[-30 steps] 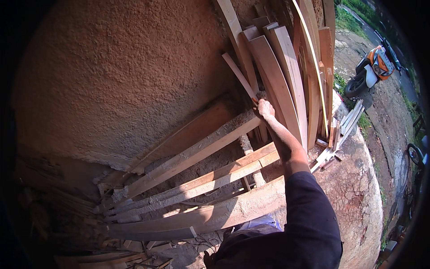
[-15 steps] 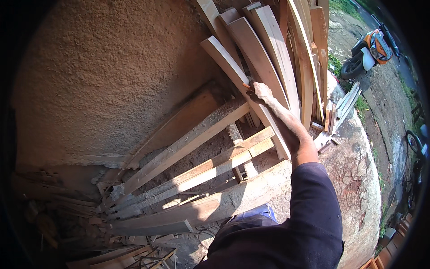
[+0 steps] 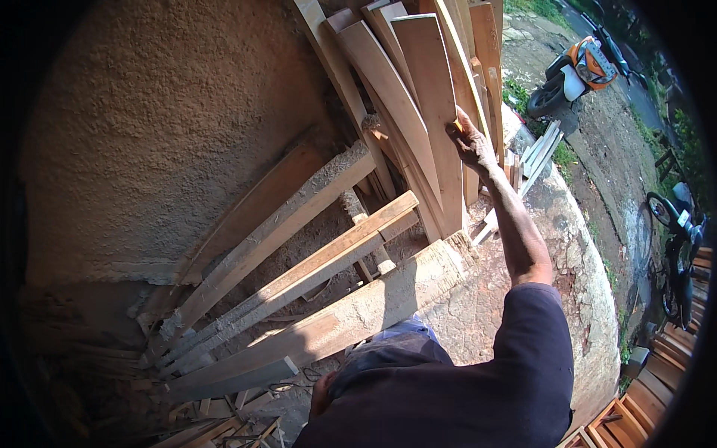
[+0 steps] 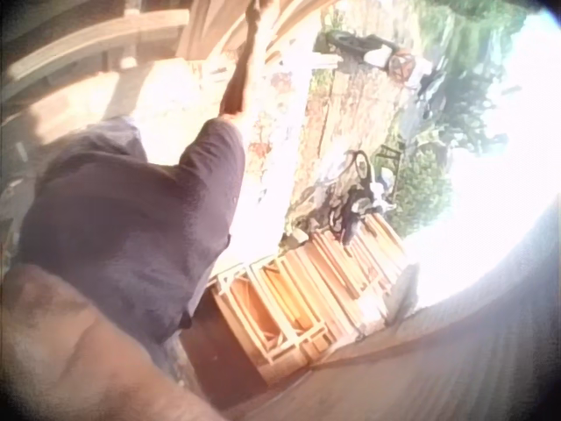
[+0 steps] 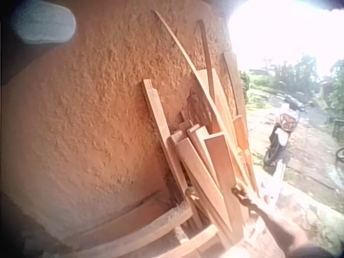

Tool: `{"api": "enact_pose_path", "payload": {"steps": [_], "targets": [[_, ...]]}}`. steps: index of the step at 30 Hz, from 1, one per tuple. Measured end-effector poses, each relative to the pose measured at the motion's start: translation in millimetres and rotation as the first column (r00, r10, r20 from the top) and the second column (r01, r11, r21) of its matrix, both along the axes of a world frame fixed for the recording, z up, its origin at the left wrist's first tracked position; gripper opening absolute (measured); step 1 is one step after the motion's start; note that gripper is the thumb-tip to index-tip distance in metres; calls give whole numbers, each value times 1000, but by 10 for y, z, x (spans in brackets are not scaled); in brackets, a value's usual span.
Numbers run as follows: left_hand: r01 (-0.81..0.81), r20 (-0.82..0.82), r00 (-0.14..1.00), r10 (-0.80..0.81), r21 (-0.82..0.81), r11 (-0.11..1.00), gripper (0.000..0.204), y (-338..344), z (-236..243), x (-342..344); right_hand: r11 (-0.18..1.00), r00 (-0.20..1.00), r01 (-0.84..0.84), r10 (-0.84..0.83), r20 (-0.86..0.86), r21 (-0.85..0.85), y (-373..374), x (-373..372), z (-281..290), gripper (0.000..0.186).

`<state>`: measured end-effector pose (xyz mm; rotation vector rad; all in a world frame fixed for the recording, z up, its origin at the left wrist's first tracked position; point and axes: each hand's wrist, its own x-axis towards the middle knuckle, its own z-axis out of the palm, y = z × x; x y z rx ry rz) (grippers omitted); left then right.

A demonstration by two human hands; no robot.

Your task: The person uses a circular saw to cut a long wooden plank into smaller pieces, then uses a sander to smooth the edges of the cut pieces. The person also measures and marks the wood with a pencil and ruler before cutting.

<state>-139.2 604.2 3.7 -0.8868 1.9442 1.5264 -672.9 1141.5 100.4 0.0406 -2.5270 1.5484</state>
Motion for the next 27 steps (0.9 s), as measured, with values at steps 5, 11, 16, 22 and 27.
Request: {"api": "enact_pose_path", "payload": {"steps": [5, 11, 16, 22, 27], "targets": [[178, -259, 951, -168, 12, 984, 46, 595, 450, -1601, 969, 987, 55, -16, -161, 241, -345, 309, 1106, 65], [356, -729, 664, -163, 118, 927, 88, 1871, 968, -3338, 809, 855, -106, 371, -362, 578, -1817, 711, 2772, 66], [268, -802, 478, 359, 523, 809, 80, 2070, 1041, -3949, 677, 642, -417, 692, -330, 607, -3178, 1129, 3240, 62], [32, -545, 282, 789, 828, 560, 98, 781, 1446, -3410, 468, 496, -561, 850, -176, 682, -3691, 1432, 2198, 88], [30, -356, 193, 914, 934, 357, 83, -658, 1721, -2804, 379, 529, -666, 847, 49, 643, -3226, 1908, 1062, 85]]}}
